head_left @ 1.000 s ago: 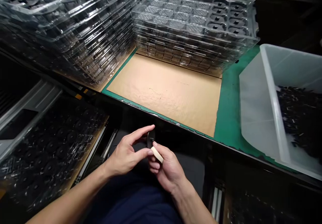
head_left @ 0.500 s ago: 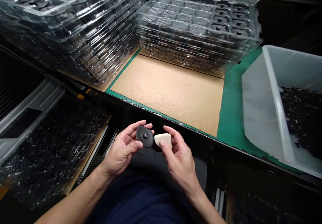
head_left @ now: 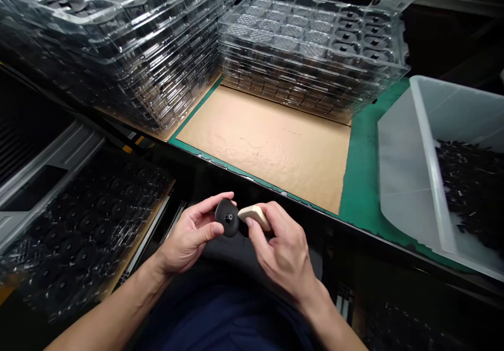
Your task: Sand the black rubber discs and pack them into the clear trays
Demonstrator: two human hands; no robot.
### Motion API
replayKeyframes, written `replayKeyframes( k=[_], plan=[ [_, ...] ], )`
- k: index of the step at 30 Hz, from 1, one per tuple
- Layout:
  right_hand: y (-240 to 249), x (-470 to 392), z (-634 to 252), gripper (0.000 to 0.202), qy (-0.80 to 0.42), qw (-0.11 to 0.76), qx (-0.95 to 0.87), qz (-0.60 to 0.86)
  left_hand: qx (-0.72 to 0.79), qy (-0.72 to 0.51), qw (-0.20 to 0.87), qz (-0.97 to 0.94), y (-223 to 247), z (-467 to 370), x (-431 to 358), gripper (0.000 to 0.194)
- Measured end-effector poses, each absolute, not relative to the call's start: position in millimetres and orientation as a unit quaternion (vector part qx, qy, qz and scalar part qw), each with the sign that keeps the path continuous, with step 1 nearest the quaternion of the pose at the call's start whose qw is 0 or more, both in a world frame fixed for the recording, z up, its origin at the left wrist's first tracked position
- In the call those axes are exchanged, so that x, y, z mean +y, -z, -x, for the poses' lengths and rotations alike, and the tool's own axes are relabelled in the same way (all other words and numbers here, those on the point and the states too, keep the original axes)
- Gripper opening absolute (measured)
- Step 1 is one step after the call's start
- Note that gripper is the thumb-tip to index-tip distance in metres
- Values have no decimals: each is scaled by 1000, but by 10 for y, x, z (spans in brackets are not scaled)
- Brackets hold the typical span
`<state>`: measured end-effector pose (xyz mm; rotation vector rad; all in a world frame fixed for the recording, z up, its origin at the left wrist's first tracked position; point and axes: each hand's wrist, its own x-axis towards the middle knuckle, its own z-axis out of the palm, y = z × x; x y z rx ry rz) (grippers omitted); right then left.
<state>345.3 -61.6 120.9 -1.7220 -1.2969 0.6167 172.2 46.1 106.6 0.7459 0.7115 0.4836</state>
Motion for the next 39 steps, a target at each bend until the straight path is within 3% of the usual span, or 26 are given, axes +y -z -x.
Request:
replayKeyframes(
  k=[3,8,13,17,22,25,30,33,37,39],
  plan=[
    [-1202,-608,-3463,13,-307,413,-544,663,337,-232,849,-334,-1049,-1719,437,50],
    [-1143,-595,-3433,20,-137,407,-581,691,337,-212,861,-317,-1028,-1750,414,42],
    [-1156,-644,-3397,16,-304,394,-552,669,363,-221,857,-292,-1004,-1785,423,36],
    [-1146,-649,-3408,15,-212,406,-553,696,353,-190,865,-302,-978,-1792,428,41],
    [-1159,-632,-3429,17,-304,394,-555,667,367,-208,858,-292,-986,-1809,429,37],
    [-1168,-637,-3430,14,-228,402,-552,694,353,-184,866,-301,-986,-1812,425,40],
    [-1156,-641,-3427,17,-277,370,-579,672,365,-198,861,-292,-969,-1807,419,39],
    [-1157,-634,-3426,14,-191,369,-580,701,360,-188,863,-299,-959,-1804,421,41],
    [-1180,-632,-3429,20,-281,371,-582,667,380,-199,855,-290,-972,-1799,429,39],
    [-1176,-628,-3435,18,-263,366,-592,668,370,-175,864,-293,-982,-1799,436,41]
  ],
)
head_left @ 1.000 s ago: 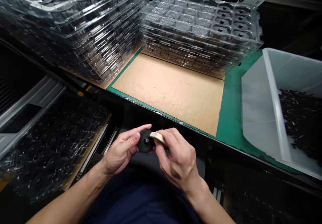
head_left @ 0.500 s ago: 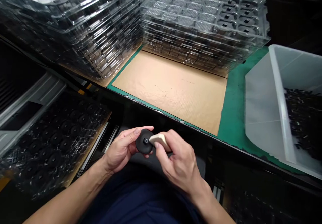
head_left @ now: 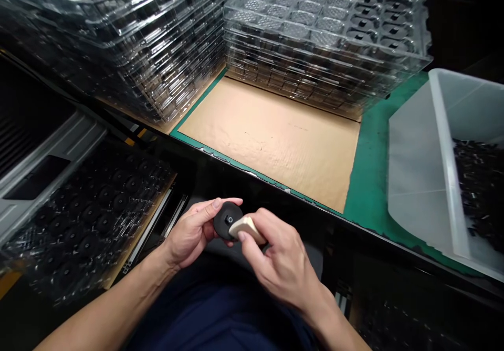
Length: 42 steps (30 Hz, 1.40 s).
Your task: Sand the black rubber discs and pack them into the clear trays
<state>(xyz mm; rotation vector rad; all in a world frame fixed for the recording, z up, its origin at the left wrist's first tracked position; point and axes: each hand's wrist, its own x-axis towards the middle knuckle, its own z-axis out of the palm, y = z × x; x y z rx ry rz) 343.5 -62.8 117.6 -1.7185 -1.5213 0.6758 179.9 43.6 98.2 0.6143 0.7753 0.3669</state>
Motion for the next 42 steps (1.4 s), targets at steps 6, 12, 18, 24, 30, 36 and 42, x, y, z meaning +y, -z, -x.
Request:
replayKeyframes(
  k=[6,12,18,24,30,36,42],
  plan=[
    [-1127,-639,-3410,14,-207,358,-579,703,381,-192,854,-297,-984,-1808,417,38],
    [-1082,-648,-3389,15,-205,370,-565,708,375,-189,852,-311,-970,-1813,400,40],
    [-1102,-664,-3368,15,-264,384,-554,689,399,-231,836,-296,-976,-1810,410,36],
    [-1102,-627,-3419,20,-136,379,-587,702,351,-156,875,-296,-995,-1818,429,44],
    [-1109,-648,-3361,18,-340,404,-509,680,403,-254,828,-296,-1025,-1849,436,40],
    [-1104,-651,-3373,12,-282,428,-561,650,396,-245,823,-326,-1066,-1853,530,44],
    [-1129,-648,-3454,15,-223,444,-557,665,377,-214,837,-335,-1122,-1867,529,43]
  ],
)
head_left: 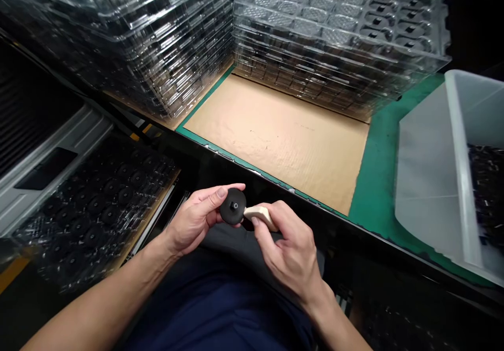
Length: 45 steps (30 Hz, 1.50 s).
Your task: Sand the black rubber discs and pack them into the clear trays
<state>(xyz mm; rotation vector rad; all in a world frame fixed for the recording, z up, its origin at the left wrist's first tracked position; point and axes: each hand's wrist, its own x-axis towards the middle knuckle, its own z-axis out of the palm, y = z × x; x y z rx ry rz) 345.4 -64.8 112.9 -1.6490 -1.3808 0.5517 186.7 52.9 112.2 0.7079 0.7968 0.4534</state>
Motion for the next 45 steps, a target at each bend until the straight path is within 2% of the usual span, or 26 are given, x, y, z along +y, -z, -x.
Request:
replayKeyframes(
  k=[4,9,11,15,17,21,25,30,36,39,42,45],
  plan=[
    [-1107,-655,-3497,16,-216,430,-582,656,378,-213,837,-334,-1087,-1864,505,40],
    [-1078,-629,-3561,27,-126,384,-647,647,325,-109,872,-350,-1039,-1854,478,42],
    [-1090,-617,-3552,23,-109,382,-647,650,333,-136,873,-330,-1058,-1872,459,41],
    [-1108,-622,-3456,15,-208,422,-544,695,379,-266,827,-319,-1103,-1914,421,41],
    [-1102,-635,-3424,16,-260,432,-518,691,384,-274,820,-325,-1094,-1909,415,42],
    [-1093,-635,-3478,15,-194,424,-572,674,351,-175,850,-353,-1032,-1865,439,42],
    [-1095,-614,-3556,27,-110,386,-672,622,326,-82,889,-311,-1032,-1858,472,47],
    [-1041,-645,-3504,18,-176,400,-593,676,353,-146,875,-298,-1023,-1844,500,43],
    [-1072,-634,-3500,26,-129,371,-692,606,340,-25,897,-283,-897,-1779,484,51],
    [-1082,-595,-3503,22,-103,393,-667,625,333,-108,904,-246,-932,-1827,451,40],
    [-1051,-592,-3464,13,-187,432,-564,678,354,-243,865,-258,-995,-1878,440,40],
    [-1012,-619,-3437,14,-231,427,-551,679,361,-235,853,-295,-997,-1867,461,41]
  ],
)
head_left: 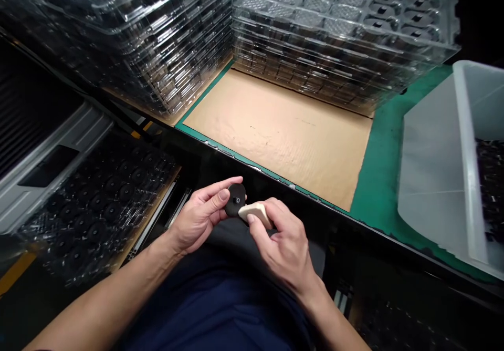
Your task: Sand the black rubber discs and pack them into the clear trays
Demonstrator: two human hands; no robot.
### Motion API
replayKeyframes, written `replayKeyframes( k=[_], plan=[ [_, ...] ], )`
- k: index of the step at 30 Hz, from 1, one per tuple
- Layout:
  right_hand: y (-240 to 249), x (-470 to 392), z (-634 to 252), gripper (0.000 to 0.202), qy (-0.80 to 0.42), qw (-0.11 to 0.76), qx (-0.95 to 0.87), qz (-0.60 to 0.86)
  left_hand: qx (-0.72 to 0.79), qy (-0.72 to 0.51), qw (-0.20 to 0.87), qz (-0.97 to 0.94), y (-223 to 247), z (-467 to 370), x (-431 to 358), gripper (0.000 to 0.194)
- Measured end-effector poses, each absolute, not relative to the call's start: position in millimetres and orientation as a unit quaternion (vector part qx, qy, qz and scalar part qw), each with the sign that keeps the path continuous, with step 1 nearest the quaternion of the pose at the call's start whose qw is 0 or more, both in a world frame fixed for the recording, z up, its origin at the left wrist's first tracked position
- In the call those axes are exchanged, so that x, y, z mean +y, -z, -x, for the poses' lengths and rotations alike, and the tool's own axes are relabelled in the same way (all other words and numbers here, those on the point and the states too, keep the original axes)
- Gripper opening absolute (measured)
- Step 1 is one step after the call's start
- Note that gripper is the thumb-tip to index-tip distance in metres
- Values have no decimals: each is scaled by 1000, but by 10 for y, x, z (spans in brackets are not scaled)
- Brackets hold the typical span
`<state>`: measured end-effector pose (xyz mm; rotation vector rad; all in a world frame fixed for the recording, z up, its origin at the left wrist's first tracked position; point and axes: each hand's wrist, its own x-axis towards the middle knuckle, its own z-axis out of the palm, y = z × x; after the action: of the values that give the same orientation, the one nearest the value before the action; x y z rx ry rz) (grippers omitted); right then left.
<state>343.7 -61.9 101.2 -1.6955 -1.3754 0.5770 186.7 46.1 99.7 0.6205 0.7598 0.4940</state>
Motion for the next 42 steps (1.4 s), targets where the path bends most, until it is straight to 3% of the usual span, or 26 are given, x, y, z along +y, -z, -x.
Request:
replayKeyframes(
  k=[7,10,13,16,20,24,26,29,31,33,35,38,42],
  plan=[
    [-1052,-603,-3567,25,-123,364,-720,578,349,-21,907,-234,-840,-1789,439,46],
    [-1046,-592,-3565,18,-128,385,-672,620,348,-104,911,-193,-857,-1845,398,36],
    [-992,-605,-3503,21,-275,414,-508,703,354,-238,873,-235,-906,-1901,390,43],
    [-946,-619,-3456,26,-366,407,-457,701,367,-251,851,-280,-926,-1889,418,45],
    [-957,-617,-3490,15,-234,419,-558,677,365,-119,879,-283,-870,-1799,452,37],
    [-1028,-606,-3549,26,-195,385,-702,566,345,-11,911,-225,-772,-1761,413,41],
    [-1043,-598,-3550,26,-165,371,-738,540,329,-10,926,-184,-752,-1781,385,40],
    [-1014,-592,-3516,17,-141,386,-651,639,337,-119,919,-167,-782,-1835,377,31],
    [-983,-595,-3479,20,-233,398,-537,706,354,-206,890,-201,-823,-1864,392,38],
    [-968,-601,-3444,29,-378,397,-448,707,362,-257,861,-248,-861,-1876,408,45],
    [-968,-604,-3423,31,-445,396,-416,687,359,-276,847,-277,-887,-1868,419,46],
    [-965,-606,-3436,22,-335,412,-465,708,368,-255,848,-282,-900,-1829,435,46],
    [-943,-619,-3505,14,-206,400,-586,674,368,-129,880,-272,-865,-1770,448,40]
  ],
)
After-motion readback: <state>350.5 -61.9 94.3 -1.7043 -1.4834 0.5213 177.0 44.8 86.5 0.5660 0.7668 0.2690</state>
